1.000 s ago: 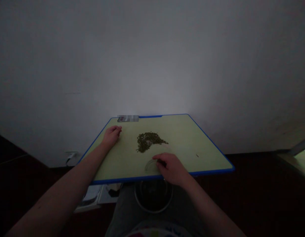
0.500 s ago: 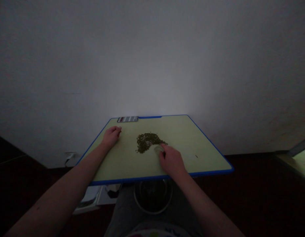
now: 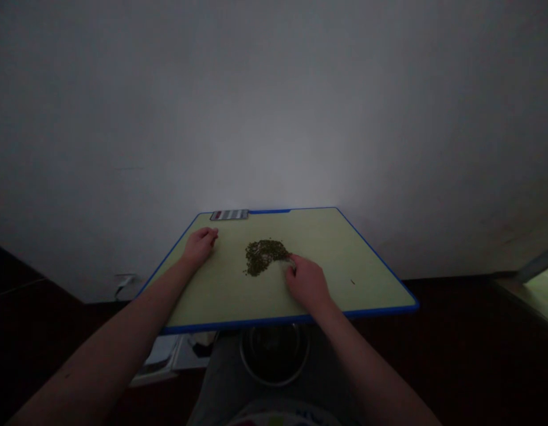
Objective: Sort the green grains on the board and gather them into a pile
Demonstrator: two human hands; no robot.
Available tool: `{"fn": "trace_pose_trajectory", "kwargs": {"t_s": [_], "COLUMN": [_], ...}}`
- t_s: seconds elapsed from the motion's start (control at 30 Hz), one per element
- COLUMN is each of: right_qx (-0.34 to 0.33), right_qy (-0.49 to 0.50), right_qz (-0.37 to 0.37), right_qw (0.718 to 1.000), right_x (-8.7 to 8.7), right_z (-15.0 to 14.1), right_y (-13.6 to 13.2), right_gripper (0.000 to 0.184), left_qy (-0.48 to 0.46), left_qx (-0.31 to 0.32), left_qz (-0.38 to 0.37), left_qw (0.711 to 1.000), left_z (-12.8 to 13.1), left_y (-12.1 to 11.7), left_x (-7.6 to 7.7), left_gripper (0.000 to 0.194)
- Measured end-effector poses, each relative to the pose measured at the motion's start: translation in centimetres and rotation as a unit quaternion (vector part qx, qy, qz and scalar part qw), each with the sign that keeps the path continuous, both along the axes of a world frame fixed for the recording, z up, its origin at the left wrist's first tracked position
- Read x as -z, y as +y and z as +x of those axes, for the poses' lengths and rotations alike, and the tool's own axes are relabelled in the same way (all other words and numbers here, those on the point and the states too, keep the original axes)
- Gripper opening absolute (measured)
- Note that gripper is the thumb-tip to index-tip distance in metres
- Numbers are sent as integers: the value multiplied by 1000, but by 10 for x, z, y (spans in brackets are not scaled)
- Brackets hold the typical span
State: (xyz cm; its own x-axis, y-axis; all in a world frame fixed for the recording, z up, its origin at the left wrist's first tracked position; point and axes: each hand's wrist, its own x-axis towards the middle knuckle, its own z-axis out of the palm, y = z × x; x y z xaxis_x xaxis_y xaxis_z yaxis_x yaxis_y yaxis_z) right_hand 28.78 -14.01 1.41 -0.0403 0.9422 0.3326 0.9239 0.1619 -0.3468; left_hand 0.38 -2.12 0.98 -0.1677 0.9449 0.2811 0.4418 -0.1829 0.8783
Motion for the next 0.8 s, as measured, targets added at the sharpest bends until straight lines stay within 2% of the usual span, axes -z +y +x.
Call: {"fn": "trace_pose_trajectory", "kwargs": {"t_s": [0.4, 0.8], "right_qx": [53, -15], "right_qy": [-2, -4], "right_qz": [-12, -7], "right_qw": [999, 1000], "right_x": [1, -5], "right_z": [26, -4], "right_y": [-7, -12], "right_gripper": [36, 32], "left_qy": [4, -16], "left_qx": [4, 17], "left_qz": [15, 12], "left_qw": [1000, 1000], "left_z": [-3, -2], "left_y": [2, 4], "left_x": [3, 4], "left_gripper": [34, 33]}}
